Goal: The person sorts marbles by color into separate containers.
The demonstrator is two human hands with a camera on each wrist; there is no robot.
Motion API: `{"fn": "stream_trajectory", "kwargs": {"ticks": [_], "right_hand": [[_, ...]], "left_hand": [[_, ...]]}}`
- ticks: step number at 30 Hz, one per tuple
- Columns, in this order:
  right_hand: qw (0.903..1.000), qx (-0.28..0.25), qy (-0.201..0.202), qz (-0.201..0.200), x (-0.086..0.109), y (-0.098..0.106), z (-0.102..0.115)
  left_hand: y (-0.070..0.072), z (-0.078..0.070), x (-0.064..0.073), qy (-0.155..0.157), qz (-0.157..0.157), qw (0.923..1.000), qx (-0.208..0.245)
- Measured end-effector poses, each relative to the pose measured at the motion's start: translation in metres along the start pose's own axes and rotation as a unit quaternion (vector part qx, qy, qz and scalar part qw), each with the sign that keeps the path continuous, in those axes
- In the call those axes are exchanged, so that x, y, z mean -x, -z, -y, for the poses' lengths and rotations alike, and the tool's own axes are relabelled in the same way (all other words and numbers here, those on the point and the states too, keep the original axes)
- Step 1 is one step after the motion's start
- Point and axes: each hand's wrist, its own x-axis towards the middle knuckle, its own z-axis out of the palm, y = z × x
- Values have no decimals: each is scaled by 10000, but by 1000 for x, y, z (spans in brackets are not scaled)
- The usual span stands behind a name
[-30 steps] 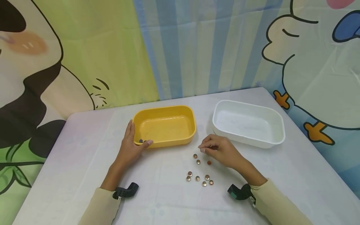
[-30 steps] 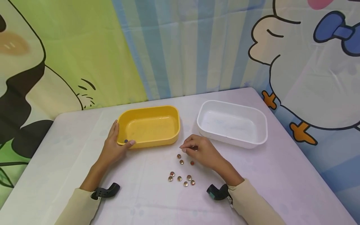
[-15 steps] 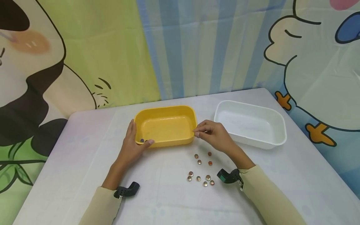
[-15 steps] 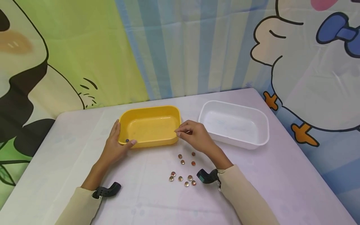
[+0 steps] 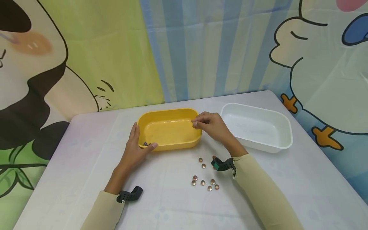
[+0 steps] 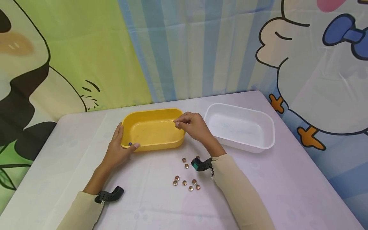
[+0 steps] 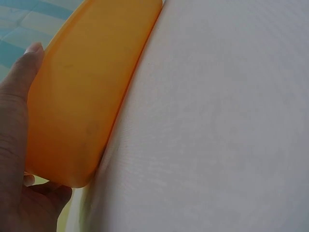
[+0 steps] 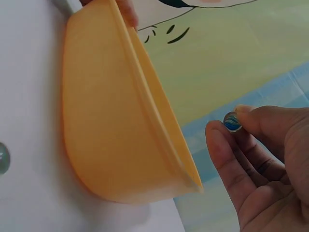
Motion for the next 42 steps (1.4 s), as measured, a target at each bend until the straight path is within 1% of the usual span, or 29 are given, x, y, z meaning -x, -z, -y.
{"fn": "stream_trajectory", "kwargs": {"ticks": [7,11,14,19,24,27,31,34,39,42], "right_hand": [[9991,-141,-403,45,-14,-5,0],[9980,-43,-624,83,-22,-9,-1],[9961,-20,-874,76,-27,-11,0],[9920,-212,-1241,90,-39,-13,4],[9897,-500,-1335,89,-52,-14,3],[9862,-704,-1499,6,-59,-14,1],[9800,-782,-1826,-59,-68,-15,-3],[9776,-810,-1938,-118,-70,-14,-6],[9740,-972,-1996,-445,-71,-13,-10],[9739,-1124,-1926,-423,-74,-19,-9]], "left_hand": [[0,1,-1,-22,-37,10000,49],[-1,3,-2,-53,-32,10000,74],[-2,3,-1,-70,-17,9999,74],[-3,1,0,-52,-22,10000,52],[-1,1,0,-25,-25,10000,32],[-1,2,0,-54,-23,10000,14],[0,3,1,-40,-51,10000,-27],[0,2,0,13,-40,10000,-43],[-4,1,-3,-35,121,9999,-25],[0,2,-1,-27,51,10000,-78]]}}
